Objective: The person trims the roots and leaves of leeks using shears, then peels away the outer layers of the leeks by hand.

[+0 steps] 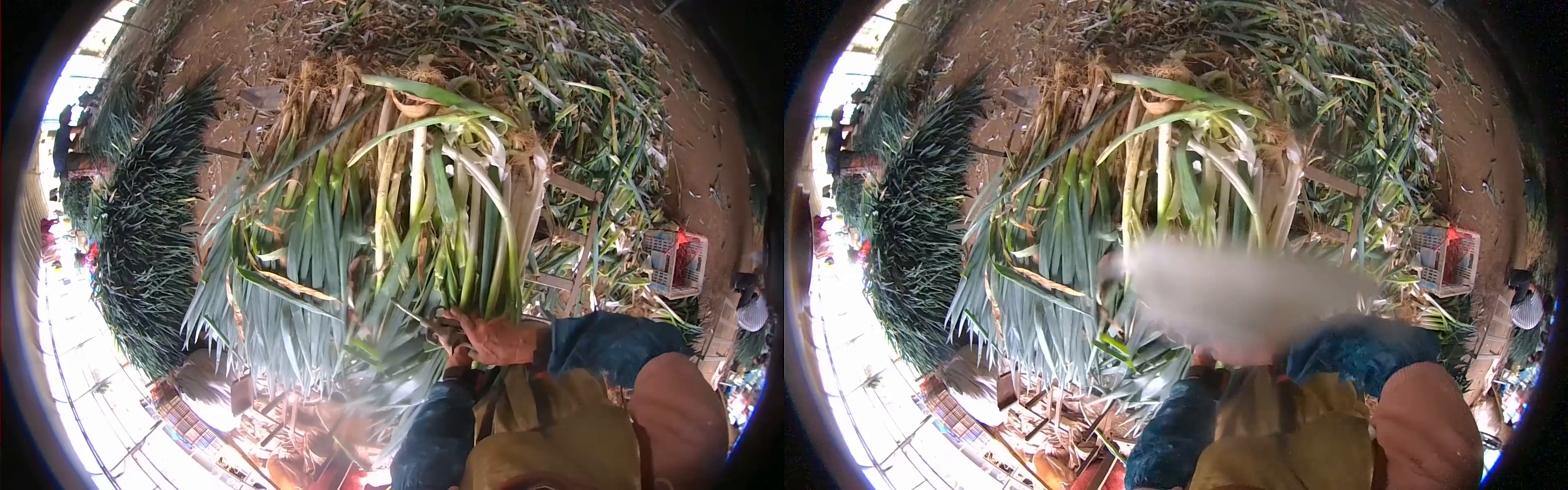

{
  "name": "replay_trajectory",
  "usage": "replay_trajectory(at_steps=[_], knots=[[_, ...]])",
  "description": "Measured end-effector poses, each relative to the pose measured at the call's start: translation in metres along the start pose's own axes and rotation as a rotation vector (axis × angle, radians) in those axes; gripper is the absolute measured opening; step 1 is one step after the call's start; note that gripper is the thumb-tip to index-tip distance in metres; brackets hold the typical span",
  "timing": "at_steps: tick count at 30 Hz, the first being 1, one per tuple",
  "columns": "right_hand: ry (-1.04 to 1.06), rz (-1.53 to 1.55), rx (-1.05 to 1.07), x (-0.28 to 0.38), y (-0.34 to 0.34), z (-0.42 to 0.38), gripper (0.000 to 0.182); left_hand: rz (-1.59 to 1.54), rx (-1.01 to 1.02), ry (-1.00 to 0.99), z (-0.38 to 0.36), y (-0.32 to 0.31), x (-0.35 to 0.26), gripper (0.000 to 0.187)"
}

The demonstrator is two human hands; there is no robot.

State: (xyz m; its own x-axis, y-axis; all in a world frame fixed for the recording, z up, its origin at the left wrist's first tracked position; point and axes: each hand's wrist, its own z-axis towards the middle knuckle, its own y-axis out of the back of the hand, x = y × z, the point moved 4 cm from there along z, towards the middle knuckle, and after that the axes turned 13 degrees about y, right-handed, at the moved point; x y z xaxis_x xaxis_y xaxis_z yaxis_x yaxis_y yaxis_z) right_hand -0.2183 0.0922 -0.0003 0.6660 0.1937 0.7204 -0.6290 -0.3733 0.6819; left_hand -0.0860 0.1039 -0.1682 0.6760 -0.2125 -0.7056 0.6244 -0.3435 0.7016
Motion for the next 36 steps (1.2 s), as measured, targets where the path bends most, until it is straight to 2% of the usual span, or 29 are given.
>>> replay_trajectory(at_steps=[1,2,3,5,6,8,10,12,13,14,16,18,20,22,24,26,27,30,32,34,36], knots=[[0.034,0.006,-0.036,-0.003,-0.008,0.001,0.067,-0.068,0.100,0.139,-0.010,-0.016,0.008,0.036],[-0.071,0.011,0.043,-0.023,-0.011,0.000,0.064,-0.140,0.195,0.275,-0.009,-0.019,0.004,0.037],[-0.175,0.018,0.122,-0.050,-0.009,-0.004,0.061,0.067,0.261,0.351,-0.007,-0.021,0.000,0.039],[-0.418,-0.102,-0.008,-0.112,0.002,-0.025,0.053,0.489,0.392,0.493,0.021,0.013,-0.043,0.044],[-0.557,-0.058,-0.086,-0.121,0.036,-0.029,0.052,0.473,0.381,0.473,0.024,0.014,-0.041,0.045],[-0.454,-0.304,-0.226,-0.167,0.051,-0.061,0.057,0.442,0.359,0.422,0.031,0.016,-0.038,0.047],[-0.363,-0.461,-0.361,-0.167,0.044,-0.072,0.061,0.456,0.509,0.440,0.055,0.029,-0.039,0.045],[-0.326,-0.378,-0.221,-0.143,0.034,-0.070,0.068,0.506,0.608,0.387,0.082,0.043,-0.036,0.041],[-0.543,-0.220,-0.105,-0.119,0.040,-0.063,0.068,0.495,0.412,0.318,0.098,0.053,-0.035,0.034],[-0.502,-0.087,-0.108,-0.095,0.047,-0.056,0.068,0.482,0.214,0.248,0.116,0.063,-0.033,0.027],[-0.402,-0.050,-0.154,-0.076,0.034,-0.054,0.067,0.430,-0.056,0.156,0.157,0.074,-0.002,0.015],[-0.434,0.033,-0.108,-0.064,0.028,-0.048,0.067,0.358,-0.107,0.212,0.195,0.091,0.017,0.009],[-0.440,0.071,-0.088,-0.055,0.026,-0.037,0.068,0.322,-0.105,0.222,0.209,0.079,0.059,0.011],[-0.422,0.071,-0.085,-0.047,0.026,-0.029,0.067,0.321,-0.136,0.221,0.207,0.070,0.061,0.015],[-0.355,0.087,-0.092,-0.045,0.018,-0.020,0.069,0.362,-0.222,0.203,0.201,0.077,0.038,0.019],[-0.289,0.037,-0.091,-0.032,0.022,-0.007,0.071,0.413,-0.160,0.095,0.202,0.042,0.092,0.022],[-0.229,0.028,-0.078,-0.029,0.023,-0.002,0.074,0.395,-0.153,0.140,0.199,0.041,0.090,0.022],[-0.145,0.029,-0.223,-0.045,0.002,0.001,0.076,0.383,-0.166,0.392,0.176,0.058,0.079,0.025],[-0.168,-0.034,-0.192,-0.033,0.014,0.000,0.075,0.369,-0.183,0.601,0.144,0.071,0.076,0.027],[-0.192,-0.016,-0.132,-0.023,0.020,0.001,0.075,0.292,-0.112,0.477,0.133,0.045,0.141,0.024],[-0.220,0.086,-0.045,-0.016,0.016,0.001,0.075,0.329,-0.046,0.502,0.131,0.053,0.135,0.022]])
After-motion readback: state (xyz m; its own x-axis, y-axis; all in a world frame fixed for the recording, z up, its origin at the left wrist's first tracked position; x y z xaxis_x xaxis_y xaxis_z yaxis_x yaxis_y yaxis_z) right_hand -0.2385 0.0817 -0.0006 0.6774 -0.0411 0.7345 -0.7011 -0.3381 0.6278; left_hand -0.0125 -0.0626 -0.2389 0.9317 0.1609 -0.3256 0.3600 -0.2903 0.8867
